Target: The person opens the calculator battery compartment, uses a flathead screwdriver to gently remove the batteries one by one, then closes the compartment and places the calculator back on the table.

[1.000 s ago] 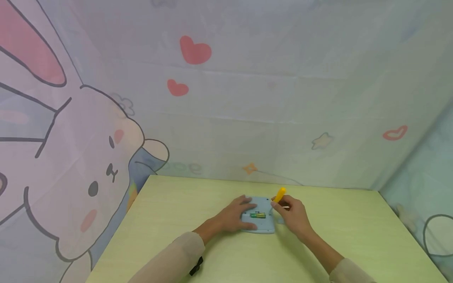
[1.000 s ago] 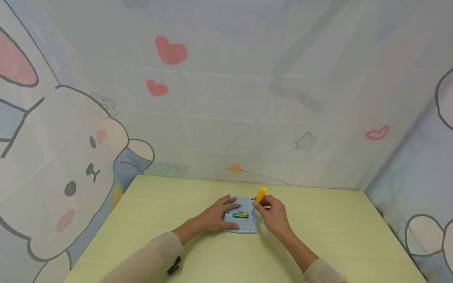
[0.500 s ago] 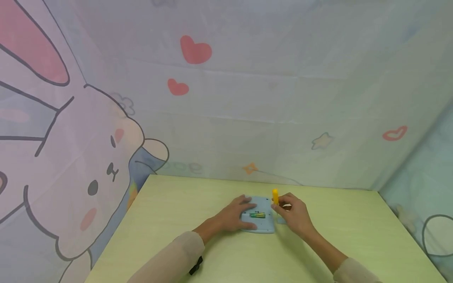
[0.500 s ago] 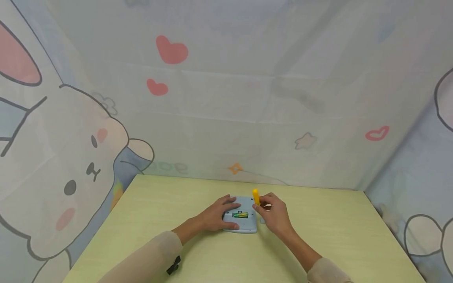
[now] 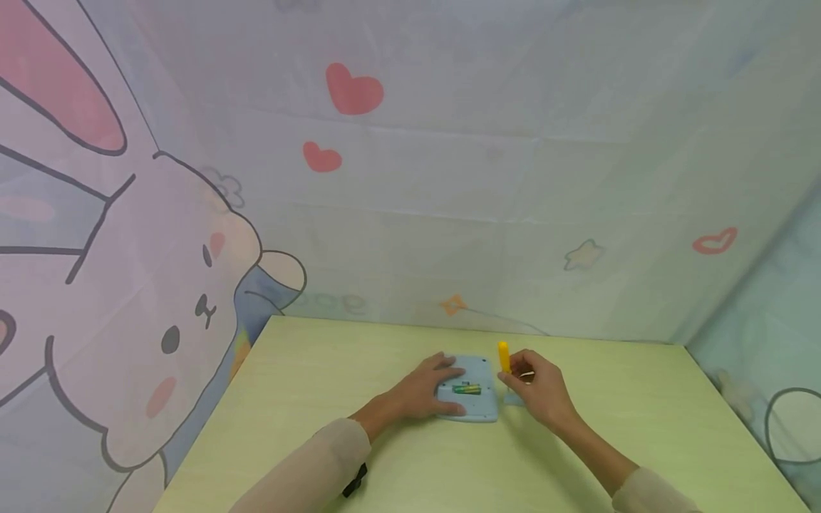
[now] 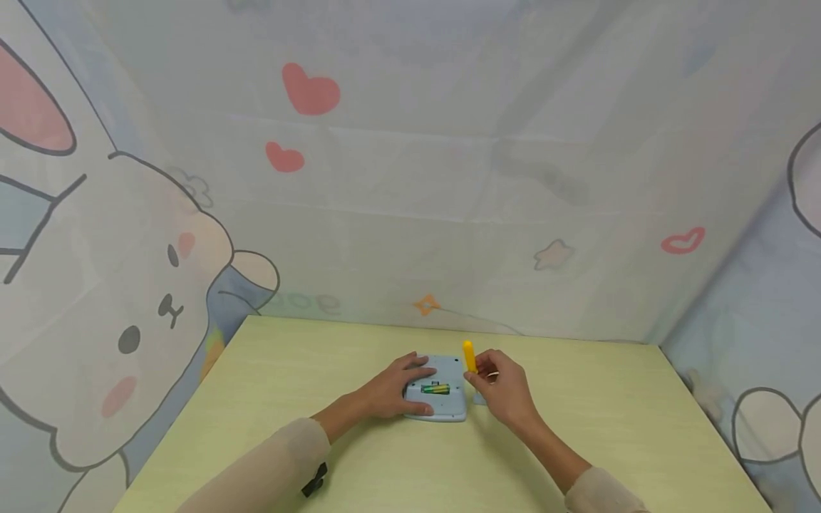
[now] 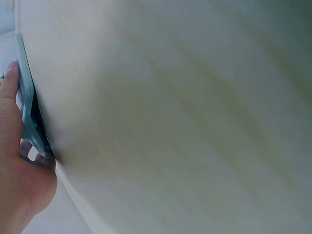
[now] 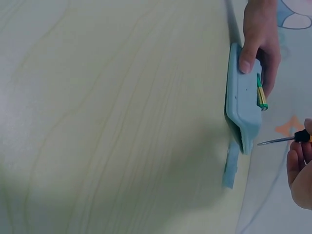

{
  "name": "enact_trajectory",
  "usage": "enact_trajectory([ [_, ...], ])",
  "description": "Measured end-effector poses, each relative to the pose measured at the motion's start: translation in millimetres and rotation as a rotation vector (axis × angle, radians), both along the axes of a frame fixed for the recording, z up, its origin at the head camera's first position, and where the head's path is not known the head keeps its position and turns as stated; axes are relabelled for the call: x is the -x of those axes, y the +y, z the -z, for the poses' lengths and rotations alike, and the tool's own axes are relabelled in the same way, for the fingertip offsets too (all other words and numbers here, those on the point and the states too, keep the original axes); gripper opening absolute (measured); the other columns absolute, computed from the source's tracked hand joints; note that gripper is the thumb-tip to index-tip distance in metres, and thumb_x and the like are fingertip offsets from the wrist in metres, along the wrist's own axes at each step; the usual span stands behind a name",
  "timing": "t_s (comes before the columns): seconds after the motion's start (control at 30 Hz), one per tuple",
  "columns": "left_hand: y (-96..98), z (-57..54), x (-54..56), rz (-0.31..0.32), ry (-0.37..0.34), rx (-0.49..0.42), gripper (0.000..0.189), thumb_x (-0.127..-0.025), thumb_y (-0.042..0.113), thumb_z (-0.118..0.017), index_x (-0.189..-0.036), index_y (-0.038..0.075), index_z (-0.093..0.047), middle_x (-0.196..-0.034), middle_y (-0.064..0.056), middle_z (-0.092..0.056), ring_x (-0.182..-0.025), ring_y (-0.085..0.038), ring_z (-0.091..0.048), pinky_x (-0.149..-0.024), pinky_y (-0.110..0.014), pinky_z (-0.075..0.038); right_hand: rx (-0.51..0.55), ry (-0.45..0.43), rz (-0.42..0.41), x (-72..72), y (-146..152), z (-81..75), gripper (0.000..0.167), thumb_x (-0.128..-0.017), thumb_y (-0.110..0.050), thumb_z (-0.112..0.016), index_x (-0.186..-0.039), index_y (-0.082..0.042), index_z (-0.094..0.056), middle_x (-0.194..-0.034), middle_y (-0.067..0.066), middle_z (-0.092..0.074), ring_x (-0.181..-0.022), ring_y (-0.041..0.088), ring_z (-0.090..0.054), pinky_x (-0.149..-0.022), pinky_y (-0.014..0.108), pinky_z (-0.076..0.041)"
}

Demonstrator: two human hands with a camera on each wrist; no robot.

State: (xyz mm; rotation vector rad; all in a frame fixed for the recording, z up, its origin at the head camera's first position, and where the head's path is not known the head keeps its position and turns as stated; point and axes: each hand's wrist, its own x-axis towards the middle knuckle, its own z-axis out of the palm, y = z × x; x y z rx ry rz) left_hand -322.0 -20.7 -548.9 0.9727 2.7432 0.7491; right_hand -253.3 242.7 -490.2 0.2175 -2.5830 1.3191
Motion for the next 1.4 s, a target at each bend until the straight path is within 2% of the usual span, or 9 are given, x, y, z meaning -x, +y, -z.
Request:
enact_trajectory([
  [0.17,-0.4,-0.8,-1.0,0.000,-0.001,0.006,0.083,-0.089,0.069,-0.074,-0.160,0.032,-0.050,-0.172,0.005,-0.030,-0.162,-0.025,-0.018,-0.126,-0.050,-0.028,-0.016,0.010,0.009,-1.0,5.2,3.4,0.019,-0.097,-0.013,-0.080,-0.112,-0.005,-0.072,-0.103,0.005,-0.071,-0.099,0.022,-0.068,-0.087,0.023,-0.057],
  [0.57,-0.3,-1.2,-0.7,0.005,0.004,0.014,0.084,-0.090,0.070,-0.073,-0.160,0.032,-0.049,-0.173,0.005,-0.029,-0.162,-0.025,-0.016,-0.126,-0.050,-0.027,-0.032,0.108,-0.010,-0.4,17.8,7.4,0.019,-0.095,-0.009,-0.081,-0.113,-0.004,-0.076,-0.101,0.004,-0.072,-0.095,0.023,-0.071,-0.084,0.022,-0.058],
  [0.97,-0.1,0.8,-0.2,0.006,0.008,-0.001,0.084,-0.090,0.069,-0.074,-0.160,0.030,-0.050,-0.172,0.005,-0.031,-0.162,-0.025,-0.017,-0.127,-0.049,-0.026,-0.060,0.141,0.018,-2.6,29.1,10.3,0.018,-0.094,-0.005,-0.081,-0.112,-0.001,-0.077,-0.101,0.005,-0.070,-0.093,0.024,-0.071,-0.082,0.020,-0.058],
  [1.4,0.0,0.4,-0.1,-0.001,-0.001,0.000,0.084,-0.089,0.070,-0.074,-0.160,0.031,-0.050,-0.172,0.006,-0.030,-0.162,-0.024,-0.016,-0.126,-0.050,-0.027,-0.051,0.129,0.061,-1.5,41.9,12.6,0.022,-0.096,-0.007,-0.080,-0.116,0.000,-0.075,-0.100,0.008,-0.074,-0.092,0.025,-0.071,-0.079,0.018,-0.057],
])
